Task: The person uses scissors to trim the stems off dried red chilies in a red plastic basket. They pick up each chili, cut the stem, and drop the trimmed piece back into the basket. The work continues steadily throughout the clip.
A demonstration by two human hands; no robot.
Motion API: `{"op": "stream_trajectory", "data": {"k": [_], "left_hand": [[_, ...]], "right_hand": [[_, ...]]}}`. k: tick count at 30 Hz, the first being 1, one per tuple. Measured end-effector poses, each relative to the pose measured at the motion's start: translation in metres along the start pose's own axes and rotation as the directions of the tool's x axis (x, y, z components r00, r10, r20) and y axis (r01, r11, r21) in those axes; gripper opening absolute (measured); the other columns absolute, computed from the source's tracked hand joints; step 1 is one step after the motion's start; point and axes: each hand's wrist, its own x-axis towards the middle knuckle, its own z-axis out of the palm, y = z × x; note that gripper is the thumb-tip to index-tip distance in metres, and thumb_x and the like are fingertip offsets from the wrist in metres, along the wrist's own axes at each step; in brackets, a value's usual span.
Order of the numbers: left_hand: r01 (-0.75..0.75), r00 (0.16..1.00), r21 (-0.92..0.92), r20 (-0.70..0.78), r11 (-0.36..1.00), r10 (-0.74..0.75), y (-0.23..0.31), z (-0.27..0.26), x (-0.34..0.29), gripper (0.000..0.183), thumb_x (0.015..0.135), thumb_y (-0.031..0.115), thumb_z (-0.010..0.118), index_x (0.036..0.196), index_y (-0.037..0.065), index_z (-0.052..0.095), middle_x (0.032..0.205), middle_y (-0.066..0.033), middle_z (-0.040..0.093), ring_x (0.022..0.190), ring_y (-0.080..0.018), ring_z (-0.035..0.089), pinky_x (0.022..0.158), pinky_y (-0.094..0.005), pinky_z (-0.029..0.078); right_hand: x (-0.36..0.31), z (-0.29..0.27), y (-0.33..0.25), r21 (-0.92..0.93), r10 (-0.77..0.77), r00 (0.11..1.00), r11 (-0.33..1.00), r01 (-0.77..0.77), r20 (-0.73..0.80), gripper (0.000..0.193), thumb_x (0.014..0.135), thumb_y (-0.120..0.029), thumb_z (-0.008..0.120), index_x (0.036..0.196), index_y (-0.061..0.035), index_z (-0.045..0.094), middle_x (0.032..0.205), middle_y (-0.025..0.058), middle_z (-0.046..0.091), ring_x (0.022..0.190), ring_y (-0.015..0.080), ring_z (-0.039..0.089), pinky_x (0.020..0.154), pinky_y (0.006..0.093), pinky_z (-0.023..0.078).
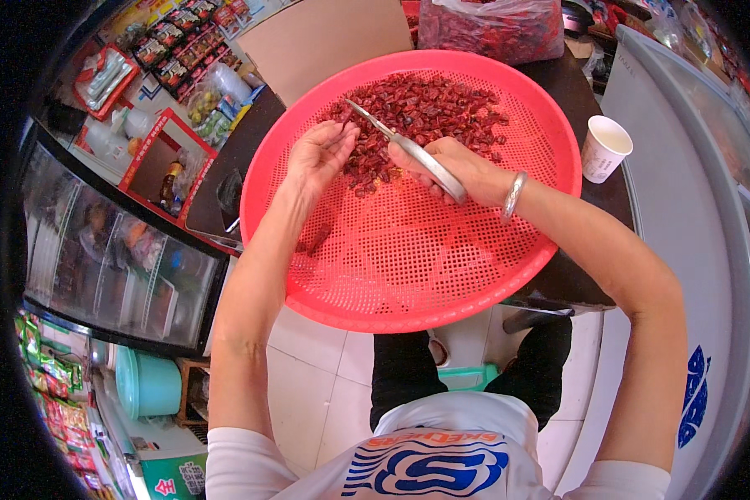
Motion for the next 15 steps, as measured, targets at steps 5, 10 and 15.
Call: {"op": "stream_trajectory", "data": {"k": [5, 10, 15], "left_hand": [[-0.039, 0.999, 0.012, 0.001, 0.999, 0.039, 0.0006, -0.002, 0.003, 0.026, 0.085, -0.004, 0.056, 0.11, -0.004, 0.049, 0.101, -0.0206, 0.061, 0.095, -0.0297, 0.063, 0.08, -0.0359, 0.056], [0.003, 0.998, 0.03, 0.069, 1.0, -0.005, -0.0022, -0.0006, 0.0003, 0.029, 0.085, -0.004, 0.056, 0.113, -0.004, 0.048, 0.102, -0.0203, 0.061, 0.094, -0.03, 0.063, 0.08, -0.036, 0.056], [0.019, 0.996, 0.051, 0.083, 0.999, -0.023, -0.0038, 0.0004, 0.0004, 0.031, 0.084, -0.004, 0.057, 0.114, -0.004, 0.048, 0.101, -0.0198, 0.06, 0.093, -0.0303, 0.062, 0.079, -0.037, 0.056]], "right_hand": [[0.0013, -0.001, 0.0014, -0.076, 0.042, 0.999, 0.996, -0.041, 0.011, 0.047, 0.085, -0.059, 0.053, 0.074, -0.0137, 0.05, 0.058, -0.0076, 0.047, 0.046, 0.0021, 0.046, 0.039, 0.0162, 0.038], [-0.0008, 0.004, -0.0025, -0.102, -0.008, 1.0, 0.995, 0.009, 0.011, 0.053, 0.08, -0.064, 0.056, 0.064, -0.0136, 0.051, 0.051, -0.0055, 0.044, 0.04, 0.0041, 0.043, 0.036, 0.0194, 0.033], [-0.0019, 0.005, -0.0003, -0.115, -0.029, 0.999, 0.993, 0.026, -0.027, 0.055, 0.079, -0.065, 0.058, 0.065, -0.0119, 0.055, 0.048, -0.0056, 0.042, 0.039, 0.0047, 0.042, 0.036, 0.0197, 0.032]]}}
